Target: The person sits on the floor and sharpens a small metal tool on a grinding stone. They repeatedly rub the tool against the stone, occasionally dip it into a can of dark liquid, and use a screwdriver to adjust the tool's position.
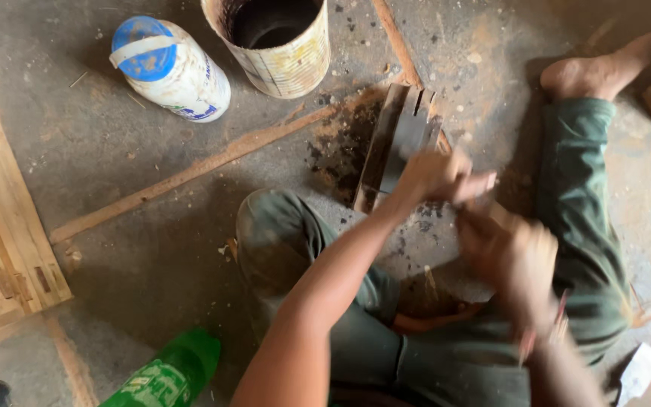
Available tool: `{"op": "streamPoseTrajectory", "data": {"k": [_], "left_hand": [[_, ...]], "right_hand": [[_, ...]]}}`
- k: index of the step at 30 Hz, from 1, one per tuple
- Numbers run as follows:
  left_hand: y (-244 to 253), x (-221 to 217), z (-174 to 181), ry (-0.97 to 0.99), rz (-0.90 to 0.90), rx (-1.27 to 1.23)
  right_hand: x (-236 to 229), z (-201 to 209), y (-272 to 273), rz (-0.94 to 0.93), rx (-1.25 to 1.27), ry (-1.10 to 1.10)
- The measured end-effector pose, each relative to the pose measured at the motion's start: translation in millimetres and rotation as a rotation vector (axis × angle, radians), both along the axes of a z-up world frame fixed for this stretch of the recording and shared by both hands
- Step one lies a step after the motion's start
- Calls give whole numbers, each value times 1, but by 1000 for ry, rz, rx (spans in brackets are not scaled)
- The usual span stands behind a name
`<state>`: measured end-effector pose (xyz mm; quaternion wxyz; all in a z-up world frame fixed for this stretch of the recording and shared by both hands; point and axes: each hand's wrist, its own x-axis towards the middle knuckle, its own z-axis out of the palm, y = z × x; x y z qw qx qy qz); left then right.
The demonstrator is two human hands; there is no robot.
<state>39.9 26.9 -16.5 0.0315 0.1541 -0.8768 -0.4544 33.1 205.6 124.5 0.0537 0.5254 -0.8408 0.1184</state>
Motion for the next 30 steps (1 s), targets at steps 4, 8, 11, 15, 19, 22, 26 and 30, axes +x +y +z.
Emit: {"op": "streamPoseTrajectory", "data": {"k": [4,8,11,15,19,22,26,30], "left_hand": [[-35,-52,18,-33,103,26],[9,26,21,101,125,58],[23,68,8,95,27,45],[-14,11,-8,-64,-14,99],[-51,-43,7,-14,109,-5],[-13,3,1,15,31,141],[35,67,-13,-47,-61,113],[-6,-6,-10,-13,-85,35]], "right_hand": [[-51,4,-27,61,34,-45],[19,13,3,68,-105,-106],[62,13,11,-46,52,-94],[20,3,-15,-71,96,105],[-30,2,-37,53,-70,-42],[5,-1,-10,12,-11,-35],[66,-2,25,-74,8,-35],[12,-9,0,-50,-11,68]]}}
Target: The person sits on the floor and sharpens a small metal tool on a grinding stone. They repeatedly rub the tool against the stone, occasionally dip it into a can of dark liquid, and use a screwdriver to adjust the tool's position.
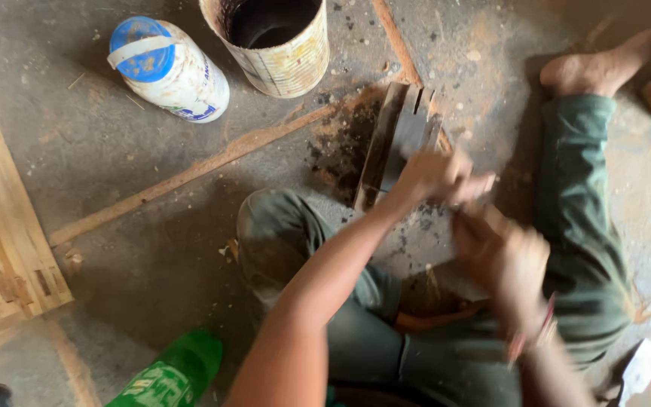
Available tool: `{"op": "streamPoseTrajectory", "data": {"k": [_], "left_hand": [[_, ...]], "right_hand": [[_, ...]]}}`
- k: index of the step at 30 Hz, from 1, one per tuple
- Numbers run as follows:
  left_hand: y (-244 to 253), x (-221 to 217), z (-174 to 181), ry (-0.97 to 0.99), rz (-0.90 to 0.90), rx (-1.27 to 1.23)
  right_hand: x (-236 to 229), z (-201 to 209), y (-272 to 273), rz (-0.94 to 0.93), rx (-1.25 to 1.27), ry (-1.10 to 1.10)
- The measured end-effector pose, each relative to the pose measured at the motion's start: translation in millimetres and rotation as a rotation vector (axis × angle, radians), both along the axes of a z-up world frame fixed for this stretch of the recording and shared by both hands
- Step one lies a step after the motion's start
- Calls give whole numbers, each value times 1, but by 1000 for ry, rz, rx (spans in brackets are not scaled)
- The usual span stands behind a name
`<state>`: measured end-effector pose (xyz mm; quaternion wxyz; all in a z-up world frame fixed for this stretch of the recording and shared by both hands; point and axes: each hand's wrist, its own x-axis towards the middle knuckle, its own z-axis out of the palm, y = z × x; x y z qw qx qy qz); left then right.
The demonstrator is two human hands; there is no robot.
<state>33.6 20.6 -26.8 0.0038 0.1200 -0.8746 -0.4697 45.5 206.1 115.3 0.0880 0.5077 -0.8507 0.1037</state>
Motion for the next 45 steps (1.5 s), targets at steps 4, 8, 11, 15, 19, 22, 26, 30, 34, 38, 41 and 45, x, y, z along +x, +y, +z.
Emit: {"op": "streamPoseTrajectory", "data": {"k": [4,8,11,15,19,22,26,30,34,38,41,45], "left_hand": [[-31,-43,28,0,93,-38],[27,40,33,19,101,63],[48,69,17,15,17,89],[20,-2,5,-29,23,-5],[-7,-43,34,-11,104,14],[20,12,41,4,78,-14],[44,69,29,-109,22,103],[14,-1,9,-32,71,47],[-16,-40,29,77,213,-61],[23,39,43,137,148,90],[30,72,36,45,169,86],[0,6,13,-101,170,-60]], "right_hand": [[-49,5,-20,1,66,-141],[20,8,16,32,-45,-144],[52,5,33,-65,-7,-129],[-11,7,13,7,37,-115],[-57,17,-7,128,-33,-225],[-11,17,14,103,12,-187],[43,21,28,-5,38,-160],[-20,26,1,56,95,-95],[-60,28,-19,138,-4,-128],[4,24,10,119,-13,-188],[34,20,12,27,74,-143],[-18,16,-10,35,45,-154]]}}
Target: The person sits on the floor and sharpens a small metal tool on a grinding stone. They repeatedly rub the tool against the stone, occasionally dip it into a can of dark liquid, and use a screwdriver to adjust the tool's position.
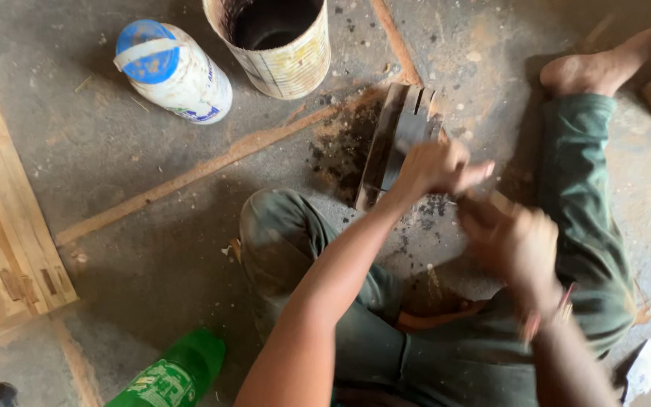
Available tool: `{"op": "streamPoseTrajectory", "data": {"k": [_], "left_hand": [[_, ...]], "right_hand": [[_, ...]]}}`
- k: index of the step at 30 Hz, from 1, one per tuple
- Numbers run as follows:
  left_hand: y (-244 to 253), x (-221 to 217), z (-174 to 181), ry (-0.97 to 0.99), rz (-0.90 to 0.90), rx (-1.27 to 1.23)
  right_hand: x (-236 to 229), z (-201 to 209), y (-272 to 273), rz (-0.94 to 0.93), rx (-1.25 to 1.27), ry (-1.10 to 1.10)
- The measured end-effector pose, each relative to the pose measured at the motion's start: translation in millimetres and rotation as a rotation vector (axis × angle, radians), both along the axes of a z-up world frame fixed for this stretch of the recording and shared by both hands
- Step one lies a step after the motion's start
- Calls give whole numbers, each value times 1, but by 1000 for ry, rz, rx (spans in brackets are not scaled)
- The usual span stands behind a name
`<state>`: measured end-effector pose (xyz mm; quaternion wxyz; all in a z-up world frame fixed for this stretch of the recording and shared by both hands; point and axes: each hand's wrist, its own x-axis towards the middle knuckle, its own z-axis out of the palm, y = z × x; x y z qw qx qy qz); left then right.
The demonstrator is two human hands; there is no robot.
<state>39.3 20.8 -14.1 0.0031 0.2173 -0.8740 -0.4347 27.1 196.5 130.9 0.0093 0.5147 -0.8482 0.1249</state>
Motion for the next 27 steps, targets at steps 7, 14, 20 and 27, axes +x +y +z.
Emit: {"op": "streamPoseTrajectory", "data": {"k": [7,14,20,27], "left_hand": [[-30,-49,30,174,-66,-167],[27,37,53,757,-147,-414],[17,107,58,703,663,-66],[-13,109,58,853,655,798]], "right_hand": [[-25,-17,-5,-49,-183,-83],[43,-52,46,-408,-193,-558],[60,-74,46,-499,-364,-788],[58,-103,49,-347,-371,-751]]}}
